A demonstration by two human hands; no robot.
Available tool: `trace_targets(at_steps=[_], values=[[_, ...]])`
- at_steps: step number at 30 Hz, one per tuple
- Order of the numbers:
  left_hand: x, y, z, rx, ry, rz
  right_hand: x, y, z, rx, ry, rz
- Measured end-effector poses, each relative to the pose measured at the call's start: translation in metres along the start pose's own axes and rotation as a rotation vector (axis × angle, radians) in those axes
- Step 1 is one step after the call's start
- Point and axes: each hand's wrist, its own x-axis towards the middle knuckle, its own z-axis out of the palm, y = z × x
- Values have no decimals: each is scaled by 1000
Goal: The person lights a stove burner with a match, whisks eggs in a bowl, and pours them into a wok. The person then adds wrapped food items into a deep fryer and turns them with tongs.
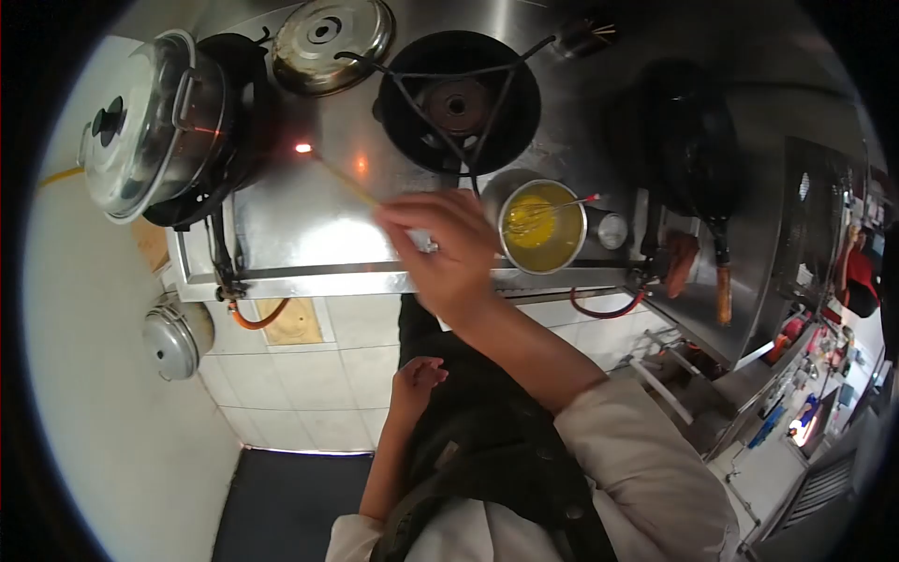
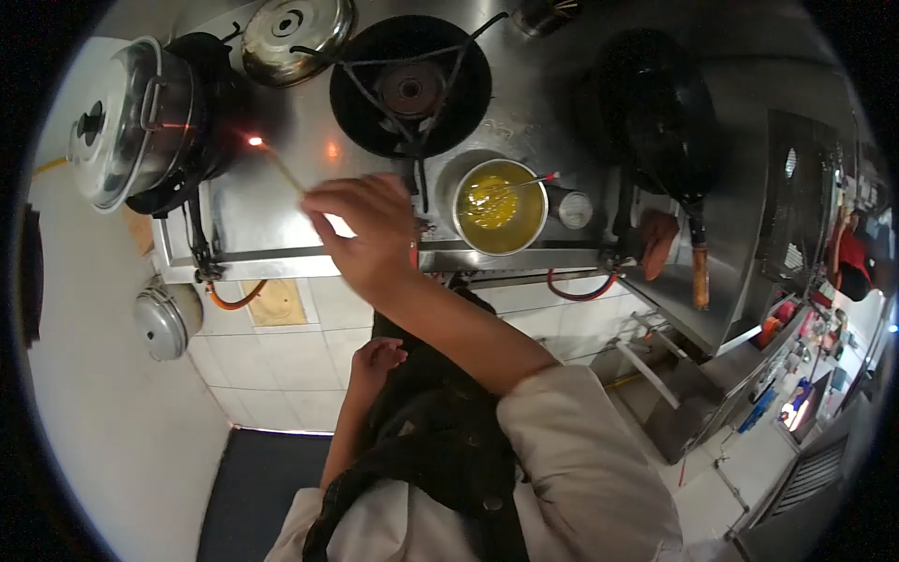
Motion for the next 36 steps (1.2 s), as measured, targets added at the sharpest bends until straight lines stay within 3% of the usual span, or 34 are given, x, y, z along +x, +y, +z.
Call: trace_targets(at_steps=[4,7,10,13,15,18,23,27,31,36], values=[[29,-6,64,137,-234,101,-26,12,-107,-246,95,73],[49,-4,122,202,-396,296,-38,24,-175,-600,157,62],[71,4,183,323,-513,444,-54,56,-231,-740,254,22],[95,8,247,366,-519,610,-64,84,-256,-803,277,-11],[123,-3,309,457,-330,815,-64,111,-270,-948,182,-152],[134,17,341,90,-301,810,-59,130,-271,-1050,70,-149],[122,47,344,-146,-412,594,-45,155,-276,-1246,-54,-169],[122,53,331,10,-404,583,-26,163,-269,-1351,-49,-242],[157,20,366,148,-227,779,-2,146,-256,-1485,-202,-319],[179,-7,402,239,-305,665,2,154,-248,-1650,-374,-338]])
